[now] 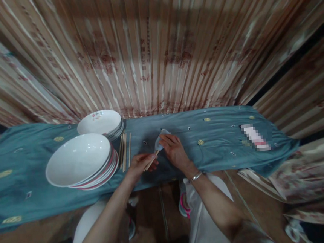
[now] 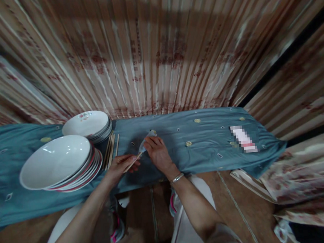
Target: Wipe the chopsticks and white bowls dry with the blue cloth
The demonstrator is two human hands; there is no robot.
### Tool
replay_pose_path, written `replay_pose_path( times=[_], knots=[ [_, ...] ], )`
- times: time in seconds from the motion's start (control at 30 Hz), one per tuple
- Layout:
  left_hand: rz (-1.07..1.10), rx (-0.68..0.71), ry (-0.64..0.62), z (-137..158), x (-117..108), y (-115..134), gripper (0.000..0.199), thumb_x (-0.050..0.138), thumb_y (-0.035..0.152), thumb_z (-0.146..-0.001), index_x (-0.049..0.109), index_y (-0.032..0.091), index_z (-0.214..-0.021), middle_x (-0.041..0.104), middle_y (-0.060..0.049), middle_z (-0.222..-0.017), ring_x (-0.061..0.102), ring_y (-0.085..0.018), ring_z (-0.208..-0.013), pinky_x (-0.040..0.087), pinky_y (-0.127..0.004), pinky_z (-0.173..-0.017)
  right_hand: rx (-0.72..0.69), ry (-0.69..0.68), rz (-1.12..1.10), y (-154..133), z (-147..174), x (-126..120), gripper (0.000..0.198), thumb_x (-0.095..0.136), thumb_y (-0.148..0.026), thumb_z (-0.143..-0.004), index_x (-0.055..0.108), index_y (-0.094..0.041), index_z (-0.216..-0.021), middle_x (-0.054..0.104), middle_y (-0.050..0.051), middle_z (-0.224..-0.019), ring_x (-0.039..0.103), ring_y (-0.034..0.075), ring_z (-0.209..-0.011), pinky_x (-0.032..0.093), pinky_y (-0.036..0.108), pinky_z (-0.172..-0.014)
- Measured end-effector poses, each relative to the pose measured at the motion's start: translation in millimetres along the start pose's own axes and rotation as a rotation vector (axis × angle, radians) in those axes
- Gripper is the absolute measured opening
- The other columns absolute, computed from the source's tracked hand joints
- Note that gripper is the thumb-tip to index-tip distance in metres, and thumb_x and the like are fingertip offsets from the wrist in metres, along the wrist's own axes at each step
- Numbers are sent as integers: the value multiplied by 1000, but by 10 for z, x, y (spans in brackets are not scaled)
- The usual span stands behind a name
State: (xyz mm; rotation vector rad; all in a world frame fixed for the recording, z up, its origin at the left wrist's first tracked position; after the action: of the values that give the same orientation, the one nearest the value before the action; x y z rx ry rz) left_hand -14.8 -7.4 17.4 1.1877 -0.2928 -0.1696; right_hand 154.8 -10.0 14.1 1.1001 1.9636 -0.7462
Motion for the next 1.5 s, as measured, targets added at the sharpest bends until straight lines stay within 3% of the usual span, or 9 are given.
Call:
replay_pose_path(
  times=[0.23,0.33,0.43,0.7,0.87,1.03,1.23,1.33,1.5],
  knots=[
    [-369,232,20,-24,-104,-41,16,75,35,-61,69,19,-59,60,0,-51,52,-12,-49,33,-22,-47,-40,-99,48,-41,-7,73,22,49,-10,-91,65,-16,-104,66,10,-116,52,23,-111,31,45,-106],
    [-625,347,13,-4,-89,-17,24,68,26,-68,60,21,-46,53,2,-45,45,-11,-47,27,-23,-49,-51,-127,58,-61,-10,60,21,48,-10,-91,65,-16,-102,66,10,-116,53,23,-111,30,45,-106],
    [-785,402,58,12,-94,34,22,65,21,-72,61,22,-50,54,1,-49,45,-13,-48,27,-24,-53,-54,-146,57,-79,-14,21,22,47,-11,-91,65,-16,-104,66,10,-113,53,23,-108,29,45,-107],
    [-834,462,113,9,-183,47,13,64,23,-76,71,24,-65,67,-4,-68,57,-18,-63,35,-25,-62,-44,-164,53,-59,-10,-66,23,44,-10,-91,63,-18,-103,68,8,-106,54,22,-104,23,46,-110],
    [-749,453,110,30,-274,54,12,63,27,-74,73,24,-66,65,-3,-62,56,-17,-62,36,-24,-60,111,-105,18,264,8,-73,24,44,-9,-89,63,-18,-100,68,9,-102,55,23,-102,23,48,-109],
    [-388,280,159,13,-350,0,25,70,45,-65,73,20,-66,55,2,-47,44,-12,-45,31,-23,-47,634,195,-582,737,76,-69,13,53,-18,-80,65,-19,-87,67,6,-85,57,21,-86,42,38,-89],
    [49,215,230,6,-204,38,37,77,48,-57,73,14,-71,56,0,-52,45,-8,-45,33,-22,-44,938,363,-1387,733,67,84,21,58,-43,-76,61,-22,-79,67,0,-73,61,18,-69,49,31,-65],
    [170,212,186,21,-81,89,37,79,47,-56,72,13,-70,54,2,-51,44,-6,-44,32,-21,-44,1068,304,-1821,569,25,151,18,65,-38,-71,62,-22,-80,70,1,-77,64,18,-71,52,31,-64],
    [225,216,107,8,85,85,36,78,47,-60,73,13,-71,53,3,-51,42,-5,-45,31,-21,-45,1058,132,-1979,245,-64,111,21,64,-39,-75,64,-23,-89,72,0,-86,66,18,-77,54,32,-67]
  ],
)
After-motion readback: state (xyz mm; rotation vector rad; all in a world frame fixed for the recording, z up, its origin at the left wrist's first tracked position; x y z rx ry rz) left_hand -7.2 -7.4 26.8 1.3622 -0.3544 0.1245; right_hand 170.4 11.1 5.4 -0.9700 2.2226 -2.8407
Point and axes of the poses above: each hand's wrist, its own z-axis away from the middle knuckle, its own x-axis out of the palm, y = z × x, the point moved 2 cm from there along -z, towards the middle knuckle
